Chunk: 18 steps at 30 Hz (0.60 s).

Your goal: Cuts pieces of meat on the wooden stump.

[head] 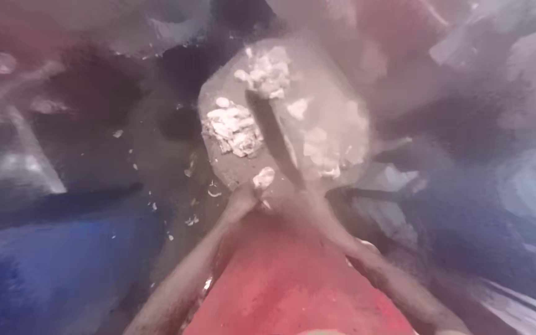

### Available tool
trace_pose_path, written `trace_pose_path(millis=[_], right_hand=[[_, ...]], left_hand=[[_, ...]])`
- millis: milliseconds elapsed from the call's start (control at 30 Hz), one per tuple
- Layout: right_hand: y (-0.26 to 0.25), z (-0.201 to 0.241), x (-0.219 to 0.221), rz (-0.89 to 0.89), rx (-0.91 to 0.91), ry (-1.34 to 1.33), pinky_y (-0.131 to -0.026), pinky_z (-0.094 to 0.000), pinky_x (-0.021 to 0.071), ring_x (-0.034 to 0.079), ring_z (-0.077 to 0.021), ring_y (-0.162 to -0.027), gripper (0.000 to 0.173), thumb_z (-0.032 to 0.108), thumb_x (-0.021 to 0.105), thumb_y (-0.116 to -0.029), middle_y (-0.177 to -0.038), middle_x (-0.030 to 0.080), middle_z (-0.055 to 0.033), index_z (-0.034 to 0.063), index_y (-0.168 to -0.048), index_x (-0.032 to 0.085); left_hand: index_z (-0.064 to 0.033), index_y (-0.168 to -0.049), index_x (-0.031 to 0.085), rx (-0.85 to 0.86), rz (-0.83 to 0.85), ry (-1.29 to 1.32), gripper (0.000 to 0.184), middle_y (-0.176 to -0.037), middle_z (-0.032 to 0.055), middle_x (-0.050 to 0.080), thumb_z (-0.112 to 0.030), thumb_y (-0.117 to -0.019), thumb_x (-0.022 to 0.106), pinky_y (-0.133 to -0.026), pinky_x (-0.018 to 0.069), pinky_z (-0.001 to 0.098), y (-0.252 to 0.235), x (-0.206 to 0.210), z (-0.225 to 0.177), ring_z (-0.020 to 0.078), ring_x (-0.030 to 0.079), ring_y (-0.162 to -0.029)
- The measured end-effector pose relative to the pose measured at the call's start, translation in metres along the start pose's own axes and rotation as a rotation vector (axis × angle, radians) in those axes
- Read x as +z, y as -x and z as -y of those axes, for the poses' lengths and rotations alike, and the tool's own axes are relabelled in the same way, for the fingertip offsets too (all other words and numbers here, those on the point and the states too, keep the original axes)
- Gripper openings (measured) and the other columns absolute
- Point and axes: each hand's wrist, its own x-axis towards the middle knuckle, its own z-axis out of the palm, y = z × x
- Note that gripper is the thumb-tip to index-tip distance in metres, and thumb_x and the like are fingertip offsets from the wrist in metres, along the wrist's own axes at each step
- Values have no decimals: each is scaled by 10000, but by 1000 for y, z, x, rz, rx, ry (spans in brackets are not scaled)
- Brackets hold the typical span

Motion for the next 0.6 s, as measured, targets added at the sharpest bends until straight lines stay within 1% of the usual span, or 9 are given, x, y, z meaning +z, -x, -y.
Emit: trace_pose_path(millis=[100,167,200,300,367,433,500,533,600], right_hand=[[4,-28,29,202,151,137,-903,-454,565,691,-234,-978,569,488,370,-1083,-1077,702,-150,26,-1325,597],[3,-64,41,353,373,213,-964,-553,539,688,-321,-1077,594,522,323,-1091,-1154,695,-191,54,-1331,598],[5,-78,45,332,404,202,-948,-553,540,688,-326,-1056,604,530,321,-1089,-1125,696,-195,42,-1281,621],[16,-87,38,264,440,179,-987,-551,531,680,-317,-1109,646,569,301,-1080,-1195,690,-185,67,-1372,584],[11,-59,19,223,384,203,-976,-534,536,676,-295,-1093,590,528,313,-1089,-1184,685,-166,85,-1397,553],[8,-7,1,198,264,150,-1002,-469,532,671,-251,-1106,525,410,350,-1102,-1220,680,-158,57,-1452,519],[13,23,1,109,17,21,-889,-324,566,668,-118,-955,563,453,370,-1089,-1091,693,-101,2,-1364,566],[17,20,12,80,-87,-49,-879,-274,566,661,-72,-942,602,491,386,-1082,-1073,691,-89,-25,-1320,582],[18,-12,38,132,-76,-20,-883,-341,579,682,-141,-943,575,464,421,-1070,-1077,702,-129,-28,-1313,596]], left_hand=[[-41,-1255,651,-27,25,-10,425,-1128,206,691,-389,-1048,518,-957,518,577,2,-3,-7,352,668,-1072],[-67,-1216,648,-62,85,93,388,-908,102,706,-371,-1069,457,-696,595,427,2,-4,-1,207,695,-734],[-49,-1271,616,-54,129,263,386,-863,84,707,-346,-1083,454,-632,601,372,5,-7,6,172,685,-661],[-27,-1349,503,-78,242,910,356,-895,96,715,-262,-1083,488,-665,605,354,21,3,34,188,695,-716],[-36,-1326,511,-173,346,1119,325,-994,115,718,-253,-1086,488,-744,619,391,16,19,51,225,714,-815],[-29,-1244,578,-226,406,1122,313,-925,72,690,-281,-1092,473,-707,599,344,15,40,65,180,684,-759],[-44,-1188,616,-201,420,1102,329,-812,26,650,-310,-1103,442,-625,565,298,19,53,68,134,634,-662],[-55,-1137,630,-198,401,1116,321,-748,1,624,-306,-1101,434,-582,547,277,25,58,68,112,605,-610],[-63,-1092,638,-210,348,1142,278,-714,-14,603,-276,-1093,459,-544,530,253,28,56,64,93,580,-571]])
